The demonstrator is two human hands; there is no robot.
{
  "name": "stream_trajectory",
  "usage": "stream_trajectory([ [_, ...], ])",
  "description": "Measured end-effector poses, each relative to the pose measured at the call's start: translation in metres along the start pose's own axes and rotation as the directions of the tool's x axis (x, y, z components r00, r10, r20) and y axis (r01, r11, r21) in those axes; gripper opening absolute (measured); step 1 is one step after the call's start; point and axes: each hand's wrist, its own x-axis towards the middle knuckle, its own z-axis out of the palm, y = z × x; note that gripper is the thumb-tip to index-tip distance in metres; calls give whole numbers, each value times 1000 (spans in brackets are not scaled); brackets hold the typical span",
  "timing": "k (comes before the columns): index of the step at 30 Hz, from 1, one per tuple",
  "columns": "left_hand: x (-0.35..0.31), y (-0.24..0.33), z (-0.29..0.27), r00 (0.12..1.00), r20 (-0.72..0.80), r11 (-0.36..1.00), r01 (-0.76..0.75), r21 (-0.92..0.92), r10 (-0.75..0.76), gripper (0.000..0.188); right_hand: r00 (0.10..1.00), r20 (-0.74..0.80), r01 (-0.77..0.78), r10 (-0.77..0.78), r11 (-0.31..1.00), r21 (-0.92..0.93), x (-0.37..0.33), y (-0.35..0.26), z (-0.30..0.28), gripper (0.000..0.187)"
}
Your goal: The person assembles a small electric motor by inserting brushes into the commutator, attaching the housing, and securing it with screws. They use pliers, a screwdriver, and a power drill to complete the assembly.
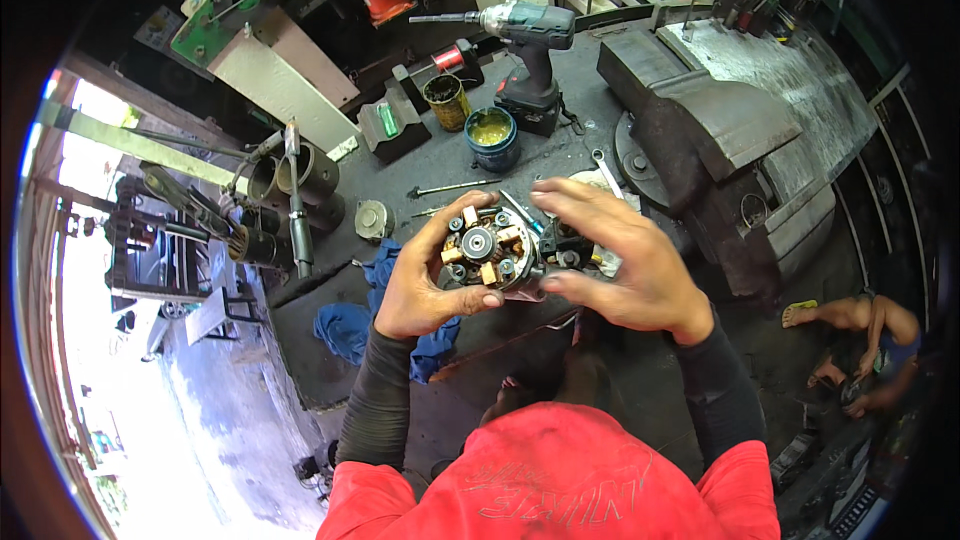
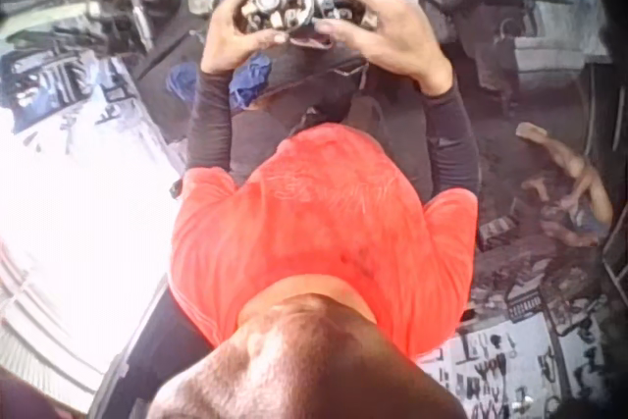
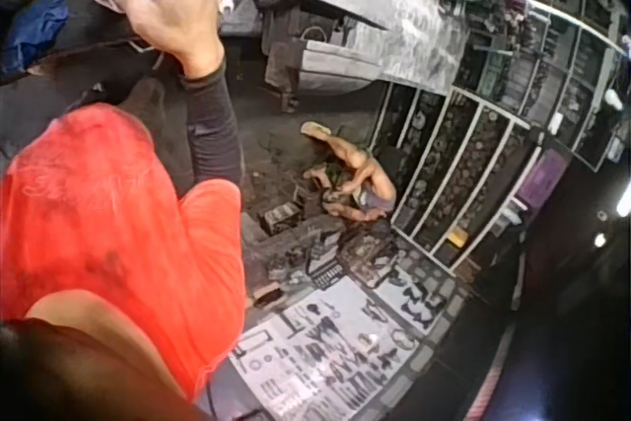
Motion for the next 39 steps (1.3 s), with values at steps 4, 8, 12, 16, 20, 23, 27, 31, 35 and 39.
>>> stream_trajectory([
  [4, -3, -2, -2, 999, -27, 997, 20, 77, -18, 113, 998, 51, 44, -46, 998, 42, 22, 9, 15, 58],
  [8, -3, -5, -4, 1000, -12, 984, 15, 180, -13, 119, 998, 60, 26, -35, 990, 142, 24, 17, 18, 51],
  [12, -5, 1, 1, 997, -29, 991, 73, 115, -70, 119, 987, 159, 5, -33, 984, 176, 27, 23, 10, 53],
  [16, -9, 15, 8, 982, -88, 986, 168, -5, -168, 118, 966, 260, -111, 12, 922, 372, 33, 32, 0, 55],
  [20, -10, 24, 5, 996, -75, 933, 81, 350, -58, 107, 968, 245, -157, 54, 891, 426, 34, 37, 3, 51],
  [23, -14, 31, 4, 998, -64, 896, 12, 443, 18, 101, 966, 232, -206, 114, 883, 423, 35, 34, 10, 46],
  [27, -14, 32, 5, 993, -66, 902, -61, 428, 98, 103, 944, 244, -316, 222, 819, 478, 35, 35, 15, 43],
  [31, -17, 22, 10, 990, -97, 921, -54, 385, 99, 107, 946, 257, -303, 199, 825, 477, 33, 40, 14, 44],
  [35, -22, 13, 11, 985, -140, 960, -55, 274, 96, 108, 940, 243, -327, 238, 828, 455, 28, 44, 12, 43],
  [39, -22, 6, 10, 980, -125, 941, -110, 319, 156, 106, 951, 231, -289, 206, 856, 429, 24, 45, 11, 46],
])
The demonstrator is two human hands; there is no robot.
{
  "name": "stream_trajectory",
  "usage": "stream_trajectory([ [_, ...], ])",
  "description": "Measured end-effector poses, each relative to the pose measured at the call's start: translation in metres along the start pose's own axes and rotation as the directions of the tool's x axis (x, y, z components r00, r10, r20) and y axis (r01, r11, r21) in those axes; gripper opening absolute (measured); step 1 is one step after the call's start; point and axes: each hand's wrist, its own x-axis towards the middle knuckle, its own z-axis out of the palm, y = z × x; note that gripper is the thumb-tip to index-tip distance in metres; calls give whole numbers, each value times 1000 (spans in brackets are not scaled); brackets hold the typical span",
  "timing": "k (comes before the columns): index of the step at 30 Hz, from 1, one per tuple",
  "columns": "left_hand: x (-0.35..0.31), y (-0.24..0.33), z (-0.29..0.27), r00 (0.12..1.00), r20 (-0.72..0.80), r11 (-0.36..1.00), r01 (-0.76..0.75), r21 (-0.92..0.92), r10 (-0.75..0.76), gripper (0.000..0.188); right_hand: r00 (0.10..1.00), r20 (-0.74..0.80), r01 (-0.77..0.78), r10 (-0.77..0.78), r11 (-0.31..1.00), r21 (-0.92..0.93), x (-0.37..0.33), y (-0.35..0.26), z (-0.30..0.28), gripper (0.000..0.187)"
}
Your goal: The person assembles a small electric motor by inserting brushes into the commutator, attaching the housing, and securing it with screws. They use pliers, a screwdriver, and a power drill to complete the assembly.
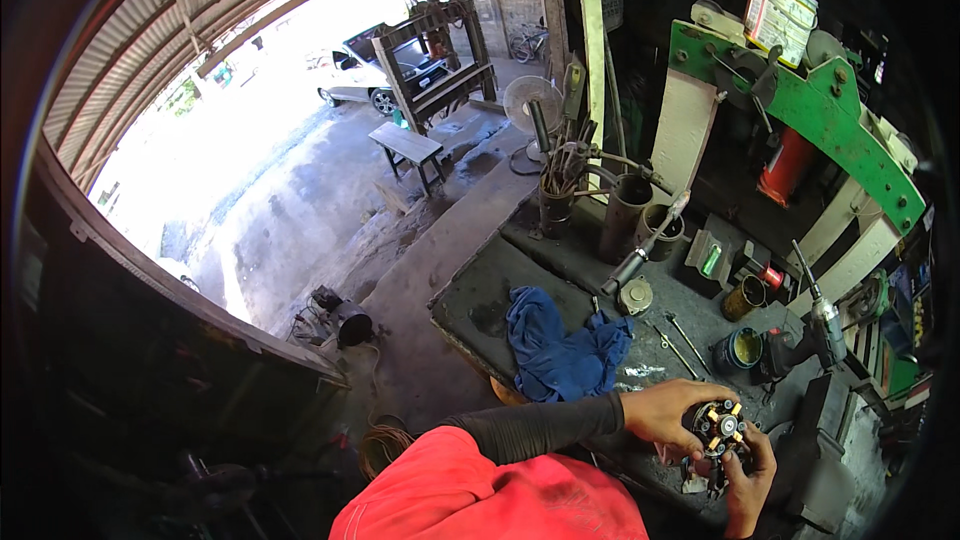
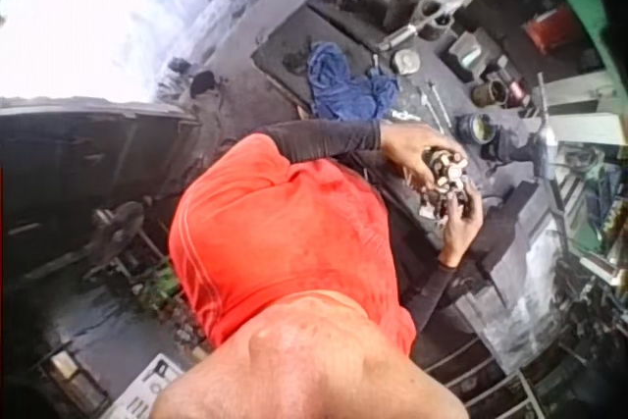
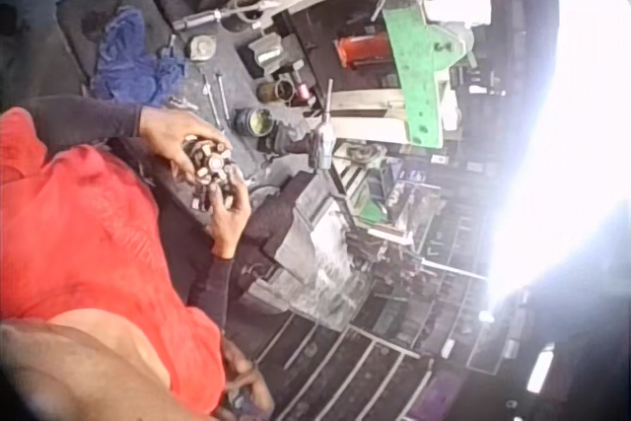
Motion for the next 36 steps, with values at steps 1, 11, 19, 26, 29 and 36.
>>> stream_trajectory([
  [1, 1, -2, -1, 1000, 17, 1000, 5, -23, -4, 106, 1000, -8, -12, 12, 1000, 2, -1, 0, 1, 46],
  [11, -5, -10, 2, 997, -35, 995, -74, -64, 72, 102, 995, -92, 22, -32, 994, -110, -6, -3, 7, 49],
  [19, -2, 0, -4, 998, 26, 996, 52, -75, -51, 97, 999, -20, 41, -46, 981, -190, -5, -21, 8, 44],
  [26, 2, 1, -5, 996, 51, 988, 84, -133, -78, 103, 996, -33, 75, -83, 980, -185, -1, -25, 15, 44],
  [29, 1, 1, -3, 985, 59, 956, 173, -238, -163, 103, 999, -33, 34, -40, 986, -163, -3, -22, 14, 44],
  [36, -29, -18, -2, 977, -72, 953, 176, -247, -199, 104, 981, -135, 87, -138, 941, -328, -8, -40, 11, 45],
])
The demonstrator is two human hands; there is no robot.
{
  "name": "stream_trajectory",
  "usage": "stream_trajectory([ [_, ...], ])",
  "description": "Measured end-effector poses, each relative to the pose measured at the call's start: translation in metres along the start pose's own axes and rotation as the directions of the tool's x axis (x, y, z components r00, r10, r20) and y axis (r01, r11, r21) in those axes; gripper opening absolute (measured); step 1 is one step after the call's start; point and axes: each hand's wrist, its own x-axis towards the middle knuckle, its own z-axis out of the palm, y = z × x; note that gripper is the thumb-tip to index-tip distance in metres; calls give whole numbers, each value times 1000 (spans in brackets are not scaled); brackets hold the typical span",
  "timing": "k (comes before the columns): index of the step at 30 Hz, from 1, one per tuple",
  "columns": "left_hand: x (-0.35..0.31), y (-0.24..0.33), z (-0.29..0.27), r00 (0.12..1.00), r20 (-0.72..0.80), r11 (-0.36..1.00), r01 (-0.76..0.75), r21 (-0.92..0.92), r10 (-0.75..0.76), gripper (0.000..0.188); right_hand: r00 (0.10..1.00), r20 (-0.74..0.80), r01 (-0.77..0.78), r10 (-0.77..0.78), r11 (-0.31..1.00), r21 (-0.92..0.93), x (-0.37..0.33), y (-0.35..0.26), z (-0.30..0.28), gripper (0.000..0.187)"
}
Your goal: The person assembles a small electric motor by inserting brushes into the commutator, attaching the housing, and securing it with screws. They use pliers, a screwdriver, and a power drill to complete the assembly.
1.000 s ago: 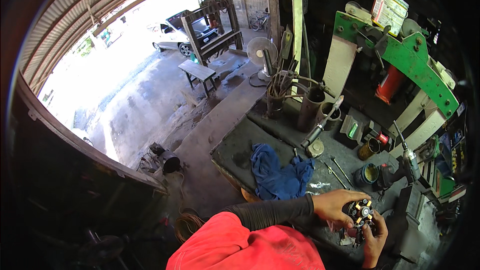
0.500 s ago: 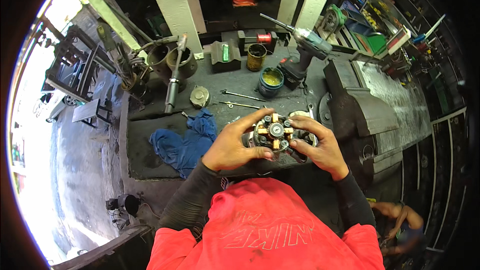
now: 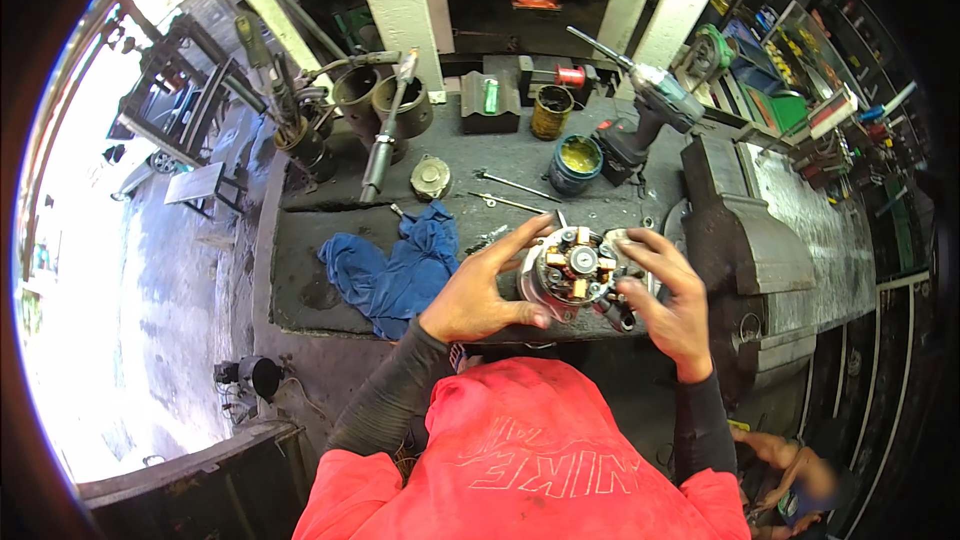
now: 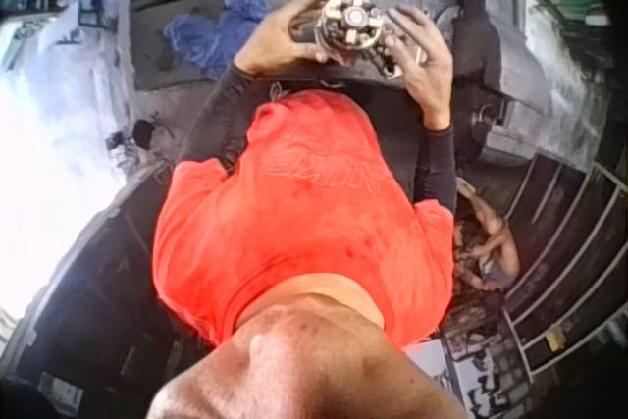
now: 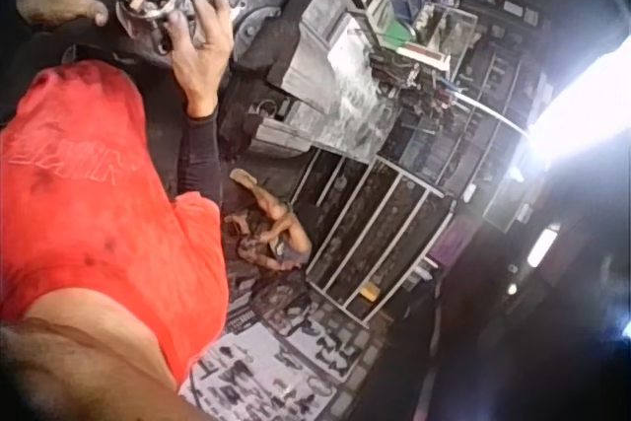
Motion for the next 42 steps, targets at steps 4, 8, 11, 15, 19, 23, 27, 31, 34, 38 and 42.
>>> stream_trajectory([
  [4, -51, -65, -22, 863, -493, 792, 222, 569, 112, 88, 975, -196, 127, -102, 985, 117, -19, -38, -14, 33],
  [8, -90, -144, -48, 731, -659, 334, 585, 739, 176, 59, 948, 24, 268, -317, 838, 476, -39, -67, -4, 31],
  [11, -97, -173, -86, 678, -733, 428, 680, 595, -59, 37, 844, 338, 119, -416, 761, 638, -36, -73, 33, 33],
  [15, -117, -148, -130, 615, -769, 969, -30, -245, -175, 32, 850, 384, 145, -360, 862, 486, -12, -64, 113, 38],
  [19, -145, -99, -107, 686, -715, 783, -369, -500, -133, 40, 953, 189, 212, -239, 966, 150, 22, -19, 207, 50],
  [23, -90, -103, -48, 530, -838, 969, -114, -221, -129, 29, 903, 272, 356, -332, 933, -44, 36, 23, 315, 60],
  [27, -78, -141, -75, 431, -755, 816, -71, -574, -494, 26, 779, 549, 420, -302, 902, -99, 40, 24, 322, 50],
  [31, -93, -153, -110, 496, -659, 540, -381, -750, -565, 36, 705, 460, 574, -540, 815, 77, 38, 3, 303, 45],
  [34, -88, -129, -87, 807, -475, 267, -400, -877, -352, 48, 732, 241, 680, -637, 703, -209, 46, 9, 322, 39],
  [38, -76, -84, -40, 782, -575, 660, -303, -688, -240, 48, 993, 60, 85, -97, 980, 181, 87, 41, 344, 30],
  [42, -119, -106, -60, 776, -629, 985, -73, -156, -42, 59, 978, 203, 27, -51, 993, 118, 95, 37, 334, 12],
])
